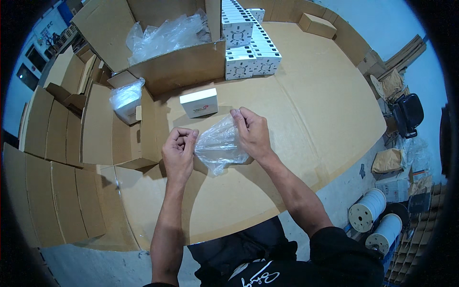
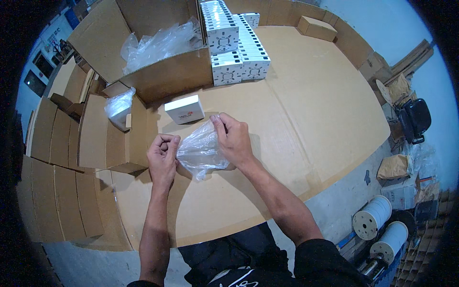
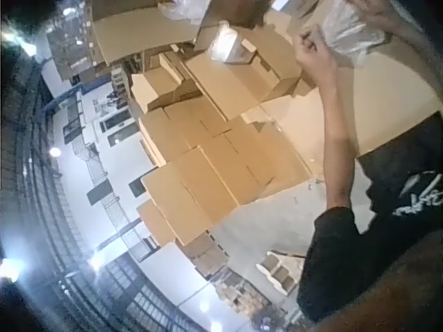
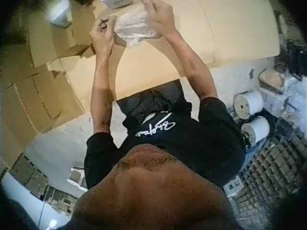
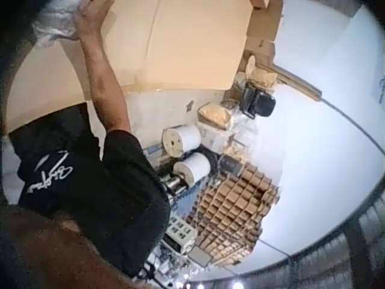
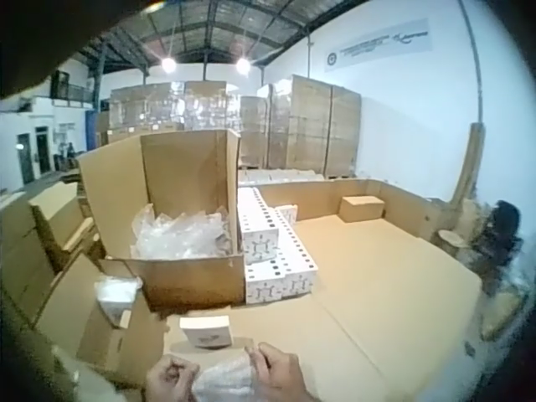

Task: Placing small white product boxes into larger cardboard shipping boxes.

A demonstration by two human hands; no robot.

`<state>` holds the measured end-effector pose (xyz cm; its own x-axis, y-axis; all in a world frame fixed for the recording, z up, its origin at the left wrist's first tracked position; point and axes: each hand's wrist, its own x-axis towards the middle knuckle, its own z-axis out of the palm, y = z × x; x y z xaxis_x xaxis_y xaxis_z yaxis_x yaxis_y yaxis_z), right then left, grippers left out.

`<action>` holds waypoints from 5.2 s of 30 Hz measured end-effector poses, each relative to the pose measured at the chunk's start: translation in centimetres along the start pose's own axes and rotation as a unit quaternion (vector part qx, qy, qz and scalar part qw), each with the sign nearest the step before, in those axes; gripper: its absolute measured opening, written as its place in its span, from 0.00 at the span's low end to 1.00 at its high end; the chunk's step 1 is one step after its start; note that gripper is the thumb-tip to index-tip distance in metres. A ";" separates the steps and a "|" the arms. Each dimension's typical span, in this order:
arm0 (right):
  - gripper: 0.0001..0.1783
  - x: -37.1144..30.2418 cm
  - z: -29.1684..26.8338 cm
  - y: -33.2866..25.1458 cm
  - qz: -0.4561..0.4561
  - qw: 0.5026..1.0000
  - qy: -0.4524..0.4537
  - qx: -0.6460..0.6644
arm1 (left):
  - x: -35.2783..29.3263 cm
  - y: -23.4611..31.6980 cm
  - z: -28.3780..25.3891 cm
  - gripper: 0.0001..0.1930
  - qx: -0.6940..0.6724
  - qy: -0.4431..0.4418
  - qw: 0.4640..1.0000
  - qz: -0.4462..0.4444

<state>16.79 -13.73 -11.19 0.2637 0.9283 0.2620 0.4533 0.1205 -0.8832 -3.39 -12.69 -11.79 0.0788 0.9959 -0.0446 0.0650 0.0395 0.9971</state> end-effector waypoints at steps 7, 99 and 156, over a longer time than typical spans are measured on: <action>0.16 -0.1 0.6 0.0 -0.004 1.000 -0.004 0.007 | 0.6 -1.1 -0.3 0.08 0.019 0.056 0.992 0.111; 0.20 -1.8 2.0 -1.1 0.075 0.992 0.048 0.089 | -1.1 -1.8 2.7 0.13 -0.016 0.075 0.994 0.078; 0.08 3.5 -0.9 -5.6 -0.294 0.889 -0.252 -0.245 | 0.4 -0.8 0.2 0.26 0.086 -0.022 0.994 0.067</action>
<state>15.98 -11.47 -4.93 -0.5006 0.8102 0.3050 0.7356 0.5838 -0.3435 -3.24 -12.31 -12.62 0.1414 0.9866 0.0815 0.2205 -0.1117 0.9690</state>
